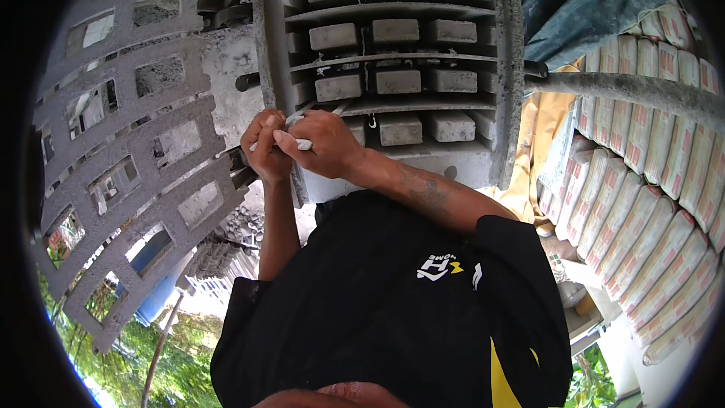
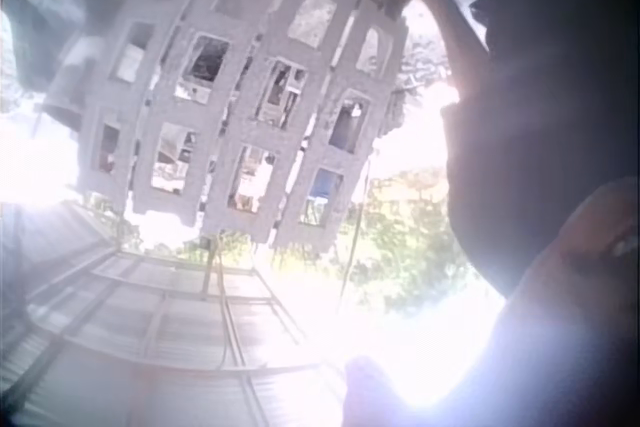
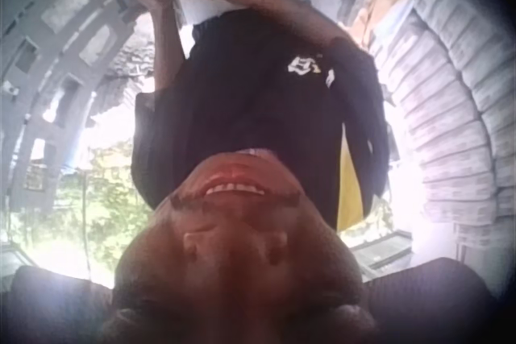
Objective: The person assembles a white plastic frame onto a concrete block mold, aligning and securing it with both hands. The person repeatedly adjusts the frame to fit the mold, ensuring proper alignment.
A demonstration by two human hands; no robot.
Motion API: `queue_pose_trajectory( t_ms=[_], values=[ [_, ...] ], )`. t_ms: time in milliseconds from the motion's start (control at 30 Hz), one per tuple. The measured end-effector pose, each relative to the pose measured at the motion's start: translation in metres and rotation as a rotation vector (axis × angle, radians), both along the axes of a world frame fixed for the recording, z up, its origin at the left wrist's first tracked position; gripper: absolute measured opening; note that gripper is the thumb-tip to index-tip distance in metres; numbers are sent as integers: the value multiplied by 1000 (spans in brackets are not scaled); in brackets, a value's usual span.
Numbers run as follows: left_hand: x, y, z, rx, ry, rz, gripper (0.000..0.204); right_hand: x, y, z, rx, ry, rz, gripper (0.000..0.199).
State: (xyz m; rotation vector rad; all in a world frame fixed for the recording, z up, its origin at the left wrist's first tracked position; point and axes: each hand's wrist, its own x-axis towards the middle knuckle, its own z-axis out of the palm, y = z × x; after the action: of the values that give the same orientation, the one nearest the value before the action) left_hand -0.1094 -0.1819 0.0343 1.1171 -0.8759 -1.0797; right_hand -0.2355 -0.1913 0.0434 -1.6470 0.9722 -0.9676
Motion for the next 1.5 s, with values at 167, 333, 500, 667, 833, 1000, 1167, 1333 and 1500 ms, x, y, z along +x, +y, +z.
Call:
queue_pose_trajectory(
  t_ms=[167, 333, 500, 667, 833, 1000, 1167, 1333, 1500],
  values=[
    [14, 18, 26, -64, 242, 47, 39, 11, 5, 33, -61, 45, 70, 38],
    [1, 8, -15, 140, -35, 124, 41, 10, 1, -3, 8, 107, 35, 37],
    [3, 18, 8, 42, 78, 1, 39, 0, 6, 25, -38, 76, 98, 36],
    [-4, 5, -12, -7, -327, 128, 33, 5, -5, -8, -35, 62, 30, 38],
    [2, 19, -9, -57, 158, 71, 29, 0, 4, 26, -53, 134, 110, 38],
    [-13, 9, -36, -40, -253, 89, 25, -9, -1, -3, -62, 124, 22, 37],
    [-12, 10, -16, -40, 113, 32, 30, -10, 2, 9, -36, 139, 22, 40],
    [-15, 3, -3, 19, 92, 106, 33, -8, -1, 25, -73, 196, 55, 38],
    [-20, -4, -14, 82, 49, 123, 33, -10, -1, 25, -17, 153, 64, 41]
  ],
)
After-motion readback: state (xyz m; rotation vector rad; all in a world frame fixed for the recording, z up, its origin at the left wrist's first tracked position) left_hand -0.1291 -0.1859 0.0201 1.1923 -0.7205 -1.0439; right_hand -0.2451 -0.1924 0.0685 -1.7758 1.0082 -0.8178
